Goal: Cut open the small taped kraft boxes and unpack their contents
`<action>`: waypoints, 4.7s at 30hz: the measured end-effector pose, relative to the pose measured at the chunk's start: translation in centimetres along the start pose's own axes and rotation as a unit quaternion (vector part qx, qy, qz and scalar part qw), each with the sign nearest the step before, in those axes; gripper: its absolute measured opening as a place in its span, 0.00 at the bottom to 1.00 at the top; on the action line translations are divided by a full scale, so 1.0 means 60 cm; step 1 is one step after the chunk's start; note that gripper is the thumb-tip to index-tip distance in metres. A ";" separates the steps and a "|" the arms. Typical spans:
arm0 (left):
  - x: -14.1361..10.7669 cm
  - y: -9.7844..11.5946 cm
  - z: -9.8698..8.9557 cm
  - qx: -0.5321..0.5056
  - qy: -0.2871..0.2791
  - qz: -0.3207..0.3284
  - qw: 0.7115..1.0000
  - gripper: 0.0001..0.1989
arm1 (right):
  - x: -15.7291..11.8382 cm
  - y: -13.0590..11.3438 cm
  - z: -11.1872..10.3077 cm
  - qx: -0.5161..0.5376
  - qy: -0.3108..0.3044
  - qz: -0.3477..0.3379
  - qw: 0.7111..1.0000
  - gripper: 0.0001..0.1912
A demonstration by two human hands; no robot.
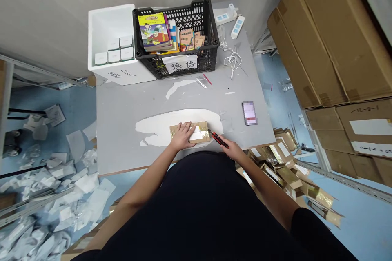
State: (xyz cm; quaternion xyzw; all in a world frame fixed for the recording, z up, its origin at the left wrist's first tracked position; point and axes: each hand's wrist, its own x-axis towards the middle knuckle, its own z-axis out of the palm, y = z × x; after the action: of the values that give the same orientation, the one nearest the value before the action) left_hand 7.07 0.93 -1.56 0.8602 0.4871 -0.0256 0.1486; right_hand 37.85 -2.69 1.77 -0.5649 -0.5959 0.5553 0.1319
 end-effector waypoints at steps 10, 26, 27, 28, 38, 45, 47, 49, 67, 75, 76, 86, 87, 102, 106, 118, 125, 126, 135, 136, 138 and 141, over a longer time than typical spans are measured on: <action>0.002 0.001 0.001 -0.005 -0.003 -0.003 1.000 0.47 | -0.022 0.028 0.015 0.068 -0.022 0.050 0.996 0.34; 0.001 0.001 0.002 -0.004 0.007 0.000 1.000 0.47 | -0.056 0.052 0.021 0.103 0.007 0.063 0.993 0.32; 0.000 0.001 0.002 -0.006 0.007 0.001 1.000 0.46 | -0.055 0.050 0.016 0.116 0.013 0.087 0.989 0.33; 0.000 0.001 0.002 -0.008 0.007 0.001 1.000 0.46 | -0.051 0.048 0.013 0.127 0.018 0.104 0.986 0.34; 0.001 0.001 -0.003 -0.009 0.000 0.003 1.000 0.47 | 0.019 0.022 0.039 0.102 0.005 0.076 0.992 0.33; 0.000 0.000 -0.002 -0.017 0.001 -0.004 1.000 0.47 | 0.001 0.013 0.049 0.053 0.051 0.050 0.996 0.32; 0.001 0.000 -0.002 -0.016 -0.002 -0.005 1.000 0.48 | 0.000 0.013 0.051 0.049 0.057 0.053 0.996 0.32; 0.001 0.000 -0.001 -0.017 -0.002 -0.004 1.000 0.48 | 0.000 0.015 0.052 0.049 0.058 0.059 0.995 0.32; 0.002 -0.003 0.009 -0.025 0.014 -0.001 1.000 0.48 | -0.002 0.018 0.029 0.011 0.014 0.037 0.999 0.33; 0.001 -0.004 0.012 -0.033 0.026 -0.002 0.999 0.48 | -0.008 0.023 0.020 0.039 -0.005 0.021 0.999 0.33; 0.000 -0.004 0.013 -0.035 0.028 -0.001 0.999 0.48 | -0.010 0.025 0.019 0.050 -0.011 0.025 0.998 0.33; -0.001 -0.005 0.012 -0.051 0.032 0.012 0.998 0.49 | -0.037 0.059 0.032 0.108 -0.049 -0.026 0.993 0.31; -0.001 -0.005 0.011 -0.051 0.031 0.013 0.998 0.49 | -0.041 0.062 0.036 0.107 -0.034 -0.027 0.993 0.31; -0.026 -0.011 0.000 -0.137 0.117 -0.101 0.978 0.34 | 0.085 0.143 0.011 0.101 0.240 0.101 0.960 0.31; -0.062 -0.043 0.009 -0.238 0.214 -0.287 0.903 0.32 | 0.142 0.147 0.017 0.047 0.272 0.093 0.957 0.28; -0.062 -0.089 0.055 -0.667 0.013 -0.490 0.561 0.40 | 0.185 0.044 0.066 0.120 0.082 0.066 0.987 0.30; -0.044 -0.084 0.033 -0.651 0.159 -0.384 0.635 0.34 | 0.209 -0.033 0.068 0.174 0.040 -0.001 0.984 0.28; -0.042 -0.086 0.034 -0.637 0.175 -0.375 0.650 0.33 | 0.213 -0.035 0.066 0.155 0.059 -0.014 0.986 0.27; -0.003 -0.113 0.042 -0.591 0.159 -0.350 0.710 0.32 | 0.270 -0.040 0.075 0.212 0.064 -0.008 0.975 0.31; -0.002 -0.115 0.042 -0.586 0.169 -0.339 0.716 0.33 | 0.271 -0.042 0.073 0.213 0.061 -0.018 0.975 0.31; -0.006 -0.114 0.044 -0.576 0.201 -0.319 0.725 0.33 | 0.264 -0.043 0.067 0.216 0.080 -0.029 0.973 0.30; -0.029 -0.102 0.053 -0.549 0.226 -0.305 0.745 0.31 | 0.236 -0.032 0.060 0.220 0.118 -0.036 0.968 0.26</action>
State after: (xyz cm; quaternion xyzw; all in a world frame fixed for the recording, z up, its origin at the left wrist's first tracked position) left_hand 1.34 1.54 -5.68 0.4161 0.6726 0.3974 0.4653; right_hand 29.41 7.59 -4.61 -0.5617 -0.4594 0.5972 0.3418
